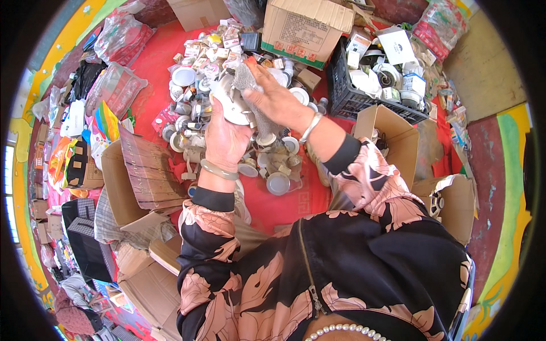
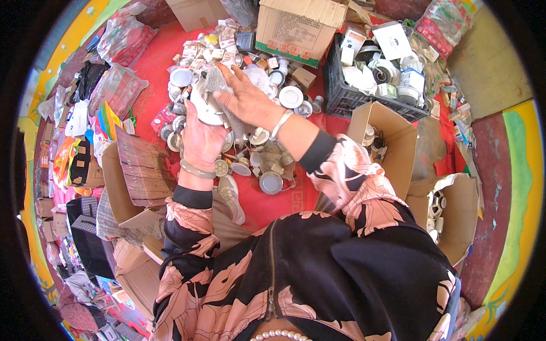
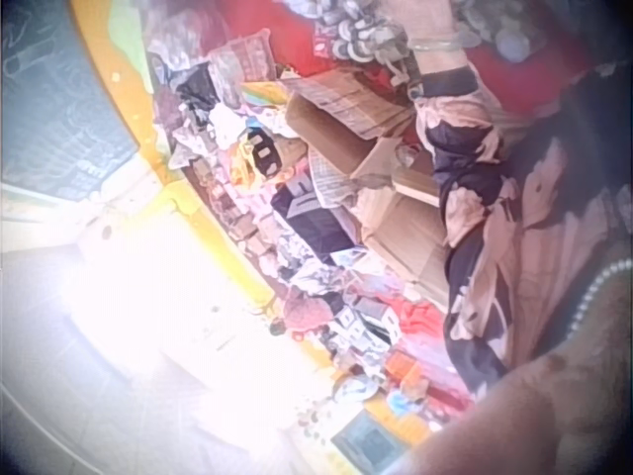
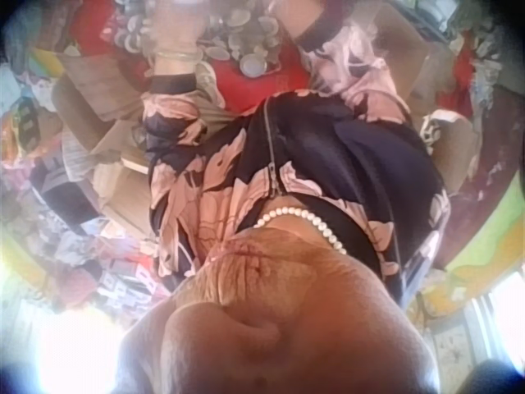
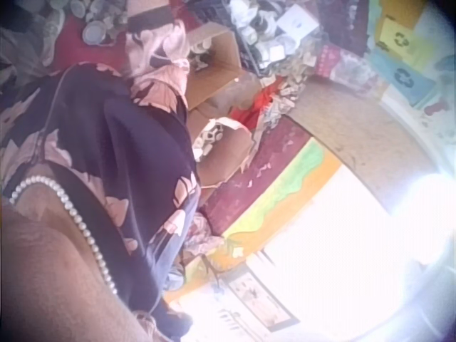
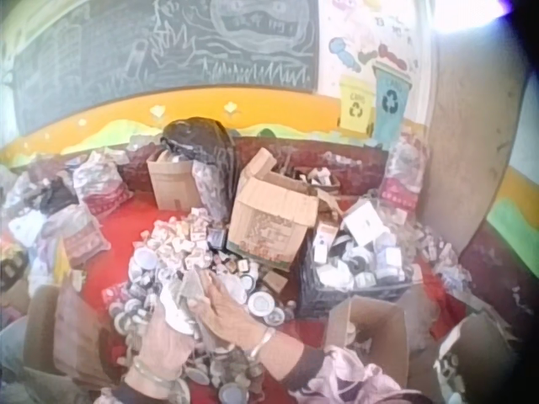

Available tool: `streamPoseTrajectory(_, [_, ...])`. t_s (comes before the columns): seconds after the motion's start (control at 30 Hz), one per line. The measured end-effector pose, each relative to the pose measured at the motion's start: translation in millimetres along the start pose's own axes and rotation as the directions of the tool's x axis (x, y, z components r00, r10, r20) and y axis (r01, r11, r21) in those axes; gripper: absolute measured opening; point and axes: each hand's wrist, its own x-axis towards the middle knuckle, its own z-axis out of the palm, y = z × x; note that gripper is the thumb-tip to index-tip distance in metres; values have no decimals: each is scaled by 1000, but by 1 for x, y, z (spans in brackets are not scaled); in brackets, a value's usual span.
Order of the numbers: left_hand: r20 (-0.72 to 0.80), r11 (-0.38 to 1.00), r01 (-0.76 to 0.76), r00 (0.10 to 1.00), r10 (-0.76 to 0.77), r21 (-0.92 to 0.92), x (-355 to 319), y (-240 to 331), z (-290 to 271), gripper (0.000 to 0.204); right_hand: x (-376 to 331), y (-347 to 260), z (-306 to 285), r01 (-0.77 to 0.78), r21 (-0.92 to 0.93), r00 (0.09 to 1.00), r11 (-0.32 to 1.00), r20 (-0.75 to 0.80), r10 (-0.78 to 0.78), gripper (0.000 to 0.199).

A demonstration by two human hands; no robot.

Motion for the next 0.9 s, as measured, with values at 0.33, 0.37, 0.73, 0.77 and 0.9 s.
streamPoseTrajectory(0.33, [36, 998, 47, 998, -45, -47, -8, -5, 4, 52, 7, -12, -7, -273, 423, 948, 864, -34, 316, 52])
streamPoseTrajectory(0.37, [32, 999, 42, 999, -42, -29, -8, -4, 2, 52, 6, -12, -9, -304, 394, 942, 868, -13, 335, 50])
streamPoseTrajectory(0.73, [56, 996, -41, 997, 45, -76, -11, 15, 11, 56, 25, -3, -66, -401, 618, 905, 676, 150, 399, 64])
streamPoseTrajectory(0.77, [82, 991, -25, 996, 36, -130, -6, 14, 8, 56, 21, -14, -57, -392, 489, 920, 780, 210, 331, 63])
streamPoseTrajectory(0.9, [-73, 996, -83, 994, 80, -37, -1, 0, 12, 50, 5, -4, 7, 14, 151, 999, 988, 48, -22, 63])
